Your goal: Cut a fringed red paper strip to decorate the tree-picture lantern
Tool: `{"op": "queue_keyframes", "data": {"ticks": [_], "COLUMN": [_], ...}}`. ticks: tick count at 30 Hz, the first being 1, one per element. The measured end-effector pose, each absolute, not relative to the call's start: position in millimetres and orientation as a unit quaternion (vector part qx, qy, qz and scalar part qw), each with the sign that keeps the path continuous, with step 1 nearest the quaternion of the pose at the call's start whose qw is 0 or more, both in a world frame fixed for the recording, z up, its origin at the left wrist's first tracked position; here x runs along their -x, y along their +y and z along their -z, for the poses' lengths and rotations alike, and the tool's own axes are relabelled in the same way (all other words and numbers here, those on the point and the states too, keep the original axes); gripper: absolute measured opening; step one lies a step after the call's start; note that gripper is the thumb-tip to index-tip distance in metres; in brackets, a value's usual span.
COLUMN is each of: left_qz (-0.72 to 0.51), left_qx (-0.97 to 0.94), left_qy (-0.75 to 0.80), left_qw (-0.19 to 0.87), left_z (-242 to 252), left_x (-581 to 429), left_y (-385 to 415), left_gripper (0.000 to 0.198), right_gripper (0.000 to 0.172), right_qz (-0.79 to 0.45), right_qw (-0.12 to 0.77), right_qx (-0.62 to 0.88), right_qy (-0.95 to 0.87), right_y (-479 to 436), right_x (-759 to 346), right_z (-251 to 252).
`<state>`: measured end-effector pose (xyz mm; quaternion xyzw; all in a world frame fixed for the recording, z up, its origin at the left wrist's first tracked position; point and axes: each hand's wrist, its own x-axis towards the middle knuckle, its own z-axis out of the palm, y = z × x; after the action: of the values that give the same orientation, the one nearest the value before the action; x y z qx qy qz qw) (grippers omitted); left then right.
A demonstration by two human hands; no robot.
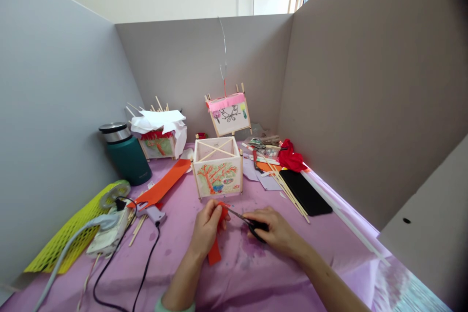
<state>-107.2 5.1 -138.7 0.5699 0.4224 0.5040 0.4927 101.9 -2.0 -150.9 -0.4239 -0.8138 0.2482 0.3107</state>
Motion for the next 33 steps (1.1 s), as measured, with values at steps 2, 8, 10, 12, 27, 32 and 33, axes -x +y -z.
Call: {"op": "queue_keyframes", "data": {"ticks": [2, 8, 10, 12, 27, 32, 33], "left_qz": [-0.502, -0.502, -0.501, -0.499, -0.5, -0.502, -0.504], "left_qx": [-0.571, -0.574, -0.572, -0.57, -0.567, -0.564, -0.563], "left_qy": [0.423, 0.423, 0.423, 0.424, 0.422, 0.423, 0.422], "left_qw": [0.493, 0.49, 0.493, 0.495, 0.5, 0.5, 0.5], "left_z": [139.0, 140.7, 140.6, 140.0, 140.7, 140.8, 141.0], "left_x": [107.3, 107.9, 107.8, 107.6, 106.9, 106.3, 106.3], "left_y": [5.3, 6.8, 6.7, 6.2, 7.0, 6.5, 6.3], "left_gripper": [0.024, 0.026, 0.026, 0.026, 0.025, 0.025, 0.025], "right_gripper": [0.035, 0.034, 0.034, 0.035, 0.037, 0.036, 0.037], "right_qz": [-0.25, -0.254, -0.255, -0.255, -0.246, -0.248, -0.249], "right_qw": [0.312, 0.319, 0.317, 0.317, 0.316, 0.32, 0.322], "right_qx": [0.423, 0.428, 0.426, 0.425, 0.424, 0.423, 0.423], "right_qy": [-0.813, -0.807, -0.808, -0.808, -0.812, -0.81, -0.81], "right_y": [-2.2, -2.6, -2.5, -2.5, -1.9, -2.0, -2.2], "right_x": [-101.9, -101.4, -101.3, -101.4, -101.7, -101.0, -101.1], "right_z": [151.2, 151.6, 150.9, 150.0, 152.1, 152.5, 152.6]}}
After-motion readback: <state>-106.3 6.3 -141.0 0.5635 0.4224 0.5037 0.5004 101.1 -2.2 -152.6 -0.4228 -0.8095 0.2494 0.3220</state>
